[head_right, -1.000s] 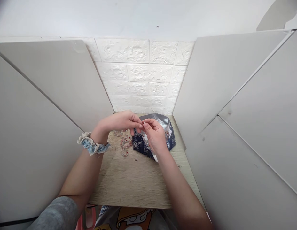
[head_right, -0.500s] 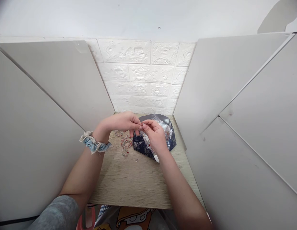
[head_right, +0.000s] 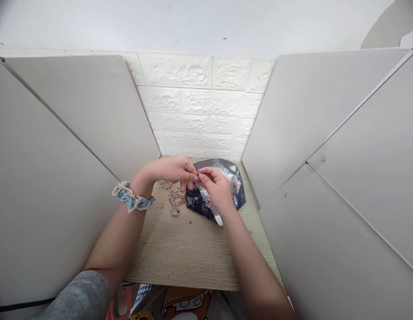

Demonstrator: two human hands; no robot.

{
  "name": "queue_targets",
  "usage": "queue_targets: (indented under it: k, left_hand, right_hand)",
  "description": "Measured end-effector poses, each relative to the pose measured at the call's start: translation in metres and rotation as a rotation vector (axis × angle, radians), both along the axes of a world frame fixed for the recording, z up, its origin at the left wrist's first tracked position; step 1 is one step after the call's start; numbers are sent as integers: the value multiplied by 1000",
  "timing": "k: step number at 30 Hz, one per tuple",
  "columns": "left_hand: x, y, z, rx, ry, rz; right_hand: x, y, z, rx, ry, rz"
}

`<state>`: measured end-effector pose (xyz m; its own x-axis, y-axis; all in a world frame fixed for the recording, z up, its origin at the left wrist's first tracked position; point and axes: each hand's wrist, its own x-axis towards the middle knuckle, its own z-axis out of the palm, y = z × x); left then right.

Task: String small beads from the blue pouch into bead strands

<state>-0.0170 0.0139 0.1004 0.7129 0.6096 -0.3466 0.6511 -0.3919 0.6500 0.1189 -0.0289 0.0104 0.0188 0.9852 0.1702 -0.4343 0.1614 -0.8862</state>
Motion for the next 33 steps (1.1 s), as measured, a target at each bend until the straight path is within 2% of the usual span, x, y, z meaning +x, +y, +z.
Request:
queue_targets:
  k: [18,33]
  left_hand:
    - [-2,3,-3,-11,0,-11]
    - [-3,12,-9,-124,-120,-51]
  right_hand:
    - [2,2,-5,18,-54,17]
    - [5,3,-5,22,-125,39]
